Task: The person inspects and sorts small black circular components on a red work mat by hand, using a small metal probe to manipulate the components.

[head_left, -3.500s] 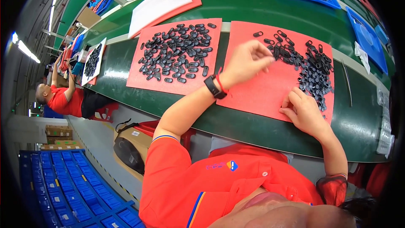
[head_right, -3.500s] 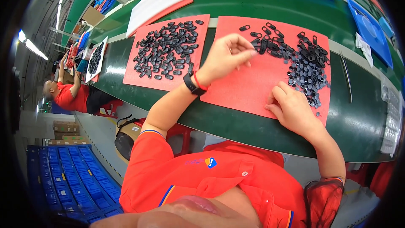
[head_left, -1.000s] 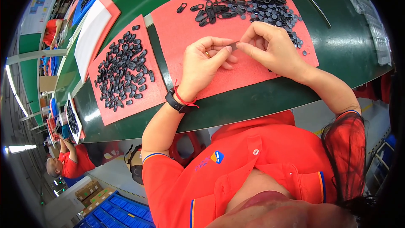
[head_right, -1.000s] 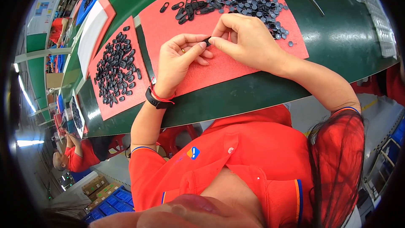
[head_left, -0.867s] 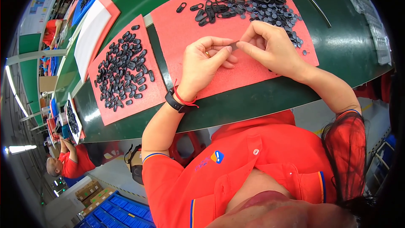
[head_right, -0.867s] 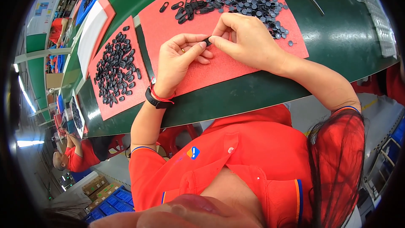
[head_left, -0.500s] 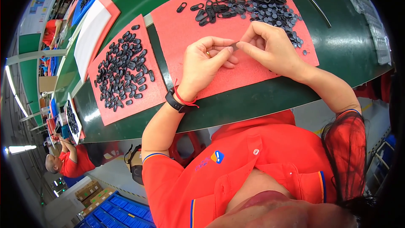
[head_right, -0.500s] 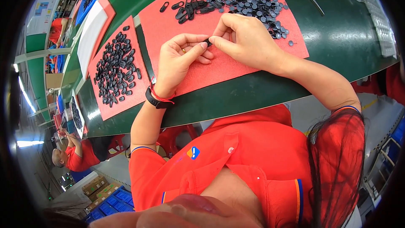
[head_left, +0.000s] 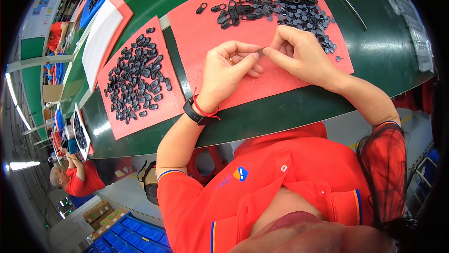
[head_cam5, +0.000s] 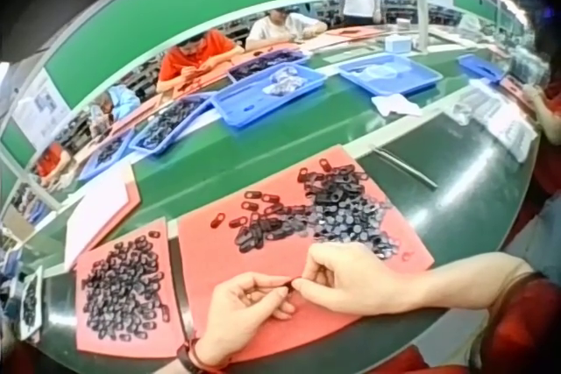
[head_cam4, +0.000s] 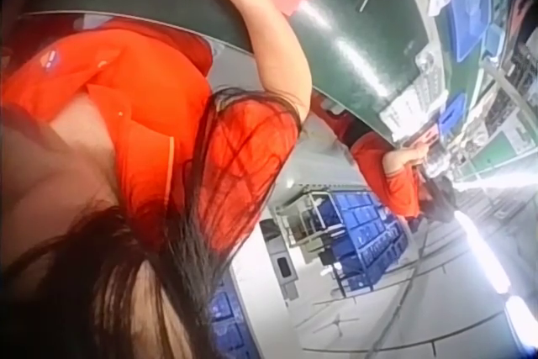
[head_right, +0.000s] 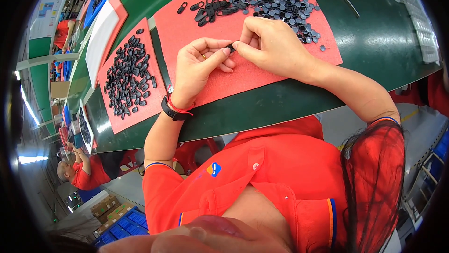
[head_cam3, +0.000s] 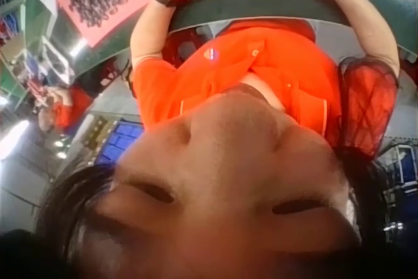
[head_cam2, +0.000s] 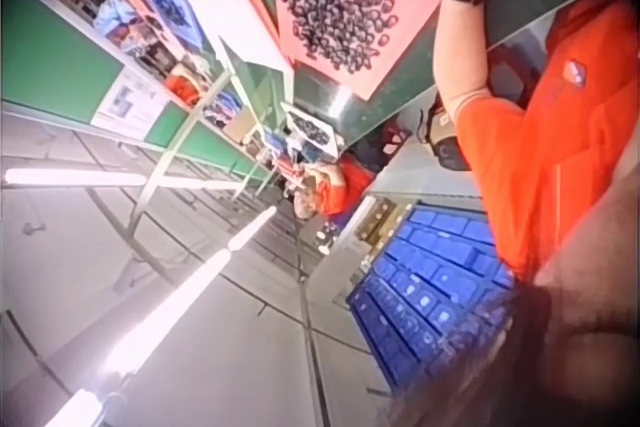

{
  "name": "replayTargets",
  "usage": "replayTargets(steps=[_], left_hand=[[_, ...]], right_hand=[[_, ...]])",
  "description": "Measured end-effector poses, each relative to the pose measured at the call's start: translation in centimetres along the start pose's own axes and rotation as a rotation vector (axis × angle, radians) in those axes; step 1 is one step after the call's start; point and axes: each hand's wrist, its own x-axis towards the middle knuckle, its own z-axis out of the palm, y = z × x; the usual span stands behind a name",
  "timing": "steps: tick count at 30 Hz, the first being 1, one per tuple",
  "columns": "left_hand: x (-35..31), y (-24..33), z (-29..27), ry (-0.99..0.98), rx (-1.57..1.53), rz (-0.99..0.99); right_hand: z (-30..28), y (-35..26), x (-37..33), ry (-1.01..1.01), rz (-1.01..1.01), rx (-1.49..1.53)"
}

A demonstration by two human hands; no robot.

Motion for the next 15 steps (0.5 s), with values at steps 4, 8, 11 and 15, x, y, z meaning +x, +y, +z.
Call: replayTargets(steps=[4, 8, 11, 15], left_hand=[[-0.01, 0.12, 0.07, 0.001, 0.006, -0.005], [0.01, 0.07, 0.01, -0.001, 0.009, -0.002], [0.0, 0.08, -0.14, -0.013, 0.001, 0.0], [0.02, 0.21, -0.23, -0.02, -0.011, 0.0]], right_hand=[[-0.05, 0.05, 0.0, -0.003, -0.013, -0.005], [-0.01, 0.1, -0.01, -0.005, 0.009, 0.017], [-0.11, -0.03, 0.05, -0.018, -0.004, -0.004], [-0.17, -0.28, 0.03, -0.024, -0.013, -0.037]])
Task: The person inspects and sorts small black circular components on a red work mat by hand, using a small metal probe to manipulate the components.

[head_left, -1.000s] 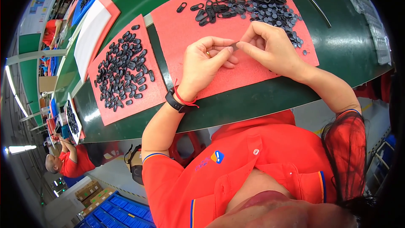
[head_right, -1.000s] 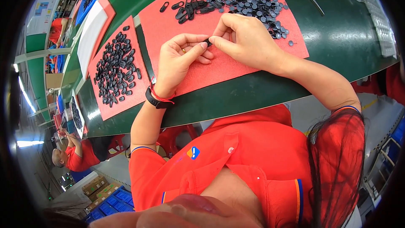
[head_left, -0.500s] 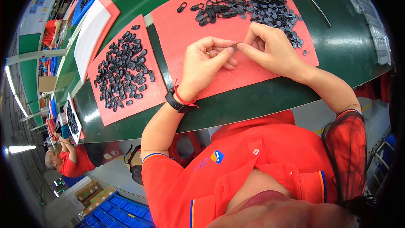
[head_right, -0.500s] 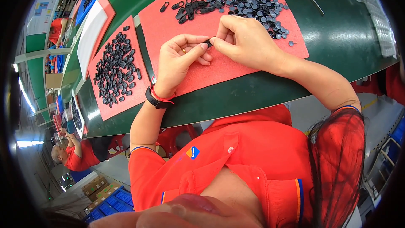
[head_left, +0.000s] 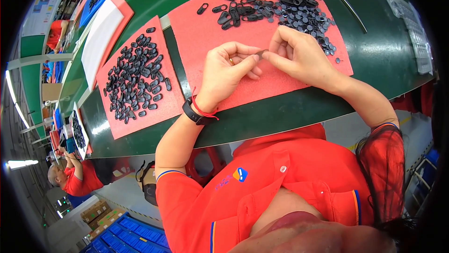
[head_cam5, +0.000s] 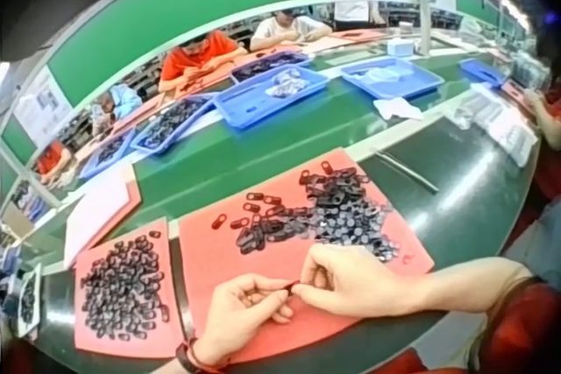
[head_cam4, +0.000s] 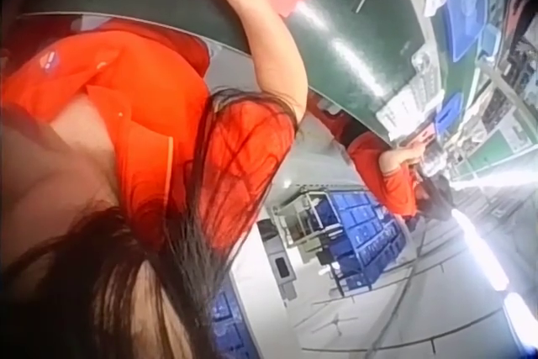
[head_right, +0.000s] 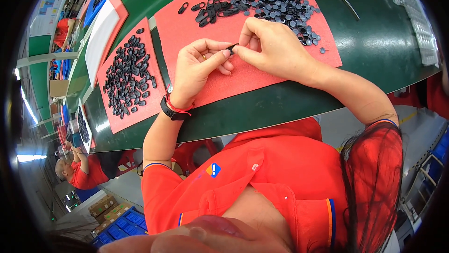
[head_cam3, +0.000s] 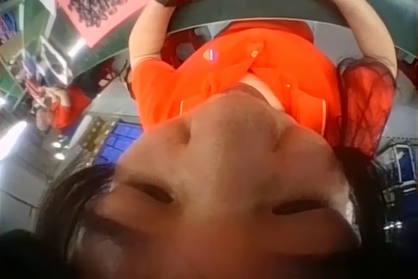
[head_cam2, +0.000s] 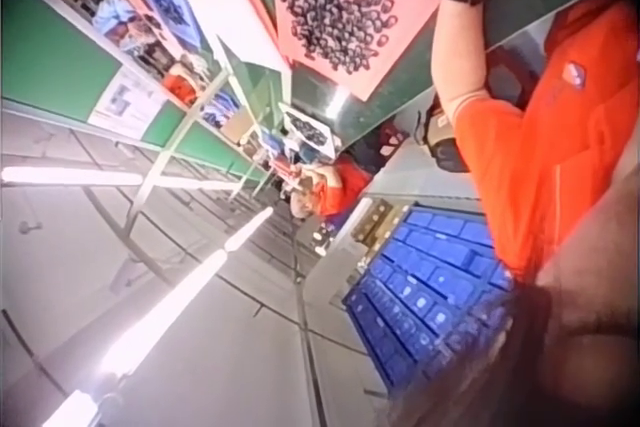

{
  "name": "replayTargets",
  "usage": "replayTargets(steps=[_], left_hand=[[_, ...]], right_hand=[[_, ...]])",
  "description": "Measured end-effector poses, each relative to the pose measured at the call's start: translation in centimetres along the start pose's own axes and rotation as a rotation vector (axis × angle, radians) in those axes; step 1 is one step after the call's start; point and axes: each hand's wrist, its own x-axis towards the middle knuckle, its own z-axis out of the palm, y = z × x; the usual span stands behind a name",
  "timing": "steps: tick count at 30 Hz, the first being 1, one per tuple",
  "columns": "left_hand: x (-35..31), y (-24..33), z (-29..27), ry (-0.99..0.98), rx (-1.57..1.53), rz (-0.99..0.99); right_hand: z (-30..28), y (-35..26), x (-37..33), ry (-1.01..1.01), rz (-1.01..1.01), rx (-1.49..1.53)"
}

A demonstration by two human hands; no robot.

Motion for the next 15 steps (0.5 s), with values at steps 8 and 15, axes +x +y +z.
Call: replayTargets(steps=[8, 15], left_hand=[[-0.2, 0.0, 0.2, -0.017, -0.041, 0.013], [-0.4, 0.0, 0.4, -0.029, -0.056, 0.01]], right_hand=[[-0.2, -0.4, 0.0, -0.003, 0.0, 0.007], [-0.5, -0.9, -0.1, -0.084, 0.078, 0.039]])
